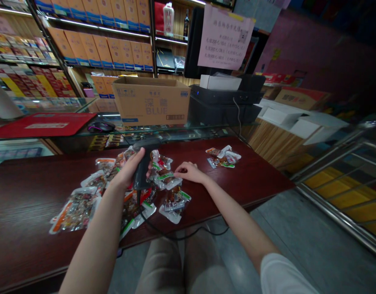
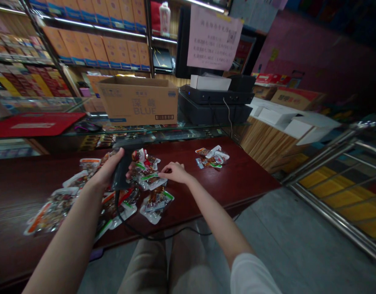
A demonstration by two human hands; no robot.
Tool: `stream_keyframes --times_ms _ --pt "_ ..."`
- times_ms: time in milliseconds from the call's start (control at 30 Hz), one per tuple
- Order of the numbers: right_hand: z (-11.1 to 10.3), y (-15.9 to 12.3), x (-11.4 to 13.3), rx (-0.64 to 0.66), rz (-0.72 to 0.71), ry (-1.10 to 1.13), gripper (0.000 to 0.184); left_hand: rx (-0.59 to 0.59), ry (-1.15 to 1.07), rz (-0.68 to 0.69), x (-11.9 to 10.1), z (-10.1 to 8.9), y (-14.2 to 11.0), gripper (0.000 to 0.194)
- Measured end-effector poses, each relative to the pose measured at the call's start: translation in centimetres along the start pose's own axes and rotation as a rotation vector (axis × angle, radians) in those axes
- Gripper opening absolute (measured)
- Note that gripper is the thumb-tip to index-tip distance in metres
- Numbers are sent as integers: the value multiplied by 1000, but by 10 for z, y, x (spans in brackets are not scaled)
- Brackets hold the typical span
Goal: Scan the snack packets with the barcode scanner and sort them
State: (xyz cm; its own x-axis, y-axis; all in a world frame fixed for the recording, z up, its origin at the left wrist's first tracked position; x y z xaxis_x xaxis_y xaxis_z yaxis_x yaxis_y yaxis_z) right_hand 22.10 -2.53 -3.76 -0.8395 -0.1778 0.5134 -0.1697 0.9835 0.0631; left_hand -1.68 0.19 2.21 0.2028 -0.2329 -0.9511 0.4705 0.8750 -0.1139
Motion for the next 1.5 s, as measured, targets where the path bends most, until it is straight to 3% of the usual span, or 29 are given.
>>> stream_keyframes --times_ms 200,300,433,567,667,800,933,1167,1367,1500 --pt "1 16 -14 -75 23 128 27 -28 27 16 -7 -11 -1 51" --pt "10 39 -15 -167 100 171 42 -24 36 2 -7 -16 0 51" --pt "24 65 0 -168 133 57 59 -38 18 0 -4 -16 3 54" --pt "30 73 6 -160 146 -53 46 -21 -18 -12 1 -14 5 53" --pt "27 72 -6 -242 159 100 36 14 -6 -15 3 -12 7 54" --pt "15 62 -29 -325 239 593 44 45 -10 37 4 -7 7 55" --pt "-11 43 -44 -379 160 1018 50 48 -10 81 6 3 4 53" --pt "-52 8 -75 -411 84 1211 40 145 95 65 6 42 -1 61" --pt "-49 -8 -102 -512 97 1246 33 239 116 50 17 79 17 59" --pt "-43 -8 -104 -487 105 1206 31 249 109 28 32 86 26 64"
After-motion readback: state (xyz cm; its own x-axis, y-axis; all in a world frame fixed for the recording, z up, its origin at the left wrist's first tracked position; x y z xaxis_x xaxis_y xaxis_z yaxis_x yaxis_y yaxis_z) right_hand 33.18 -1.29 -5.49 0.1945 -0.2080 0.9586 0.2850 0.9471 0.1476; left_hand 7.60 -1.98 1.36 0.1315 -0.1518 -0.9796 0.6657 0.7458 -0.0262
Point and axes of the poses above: each hand's wrist, its own y-axis towards the middle knuckle, its own z-axis out of the palm, x = y × z, the point moved 2 cm from there along y, towards the middle knuckle, and after that the axes turned 5 degrees about -y, right-handed, at the moved point
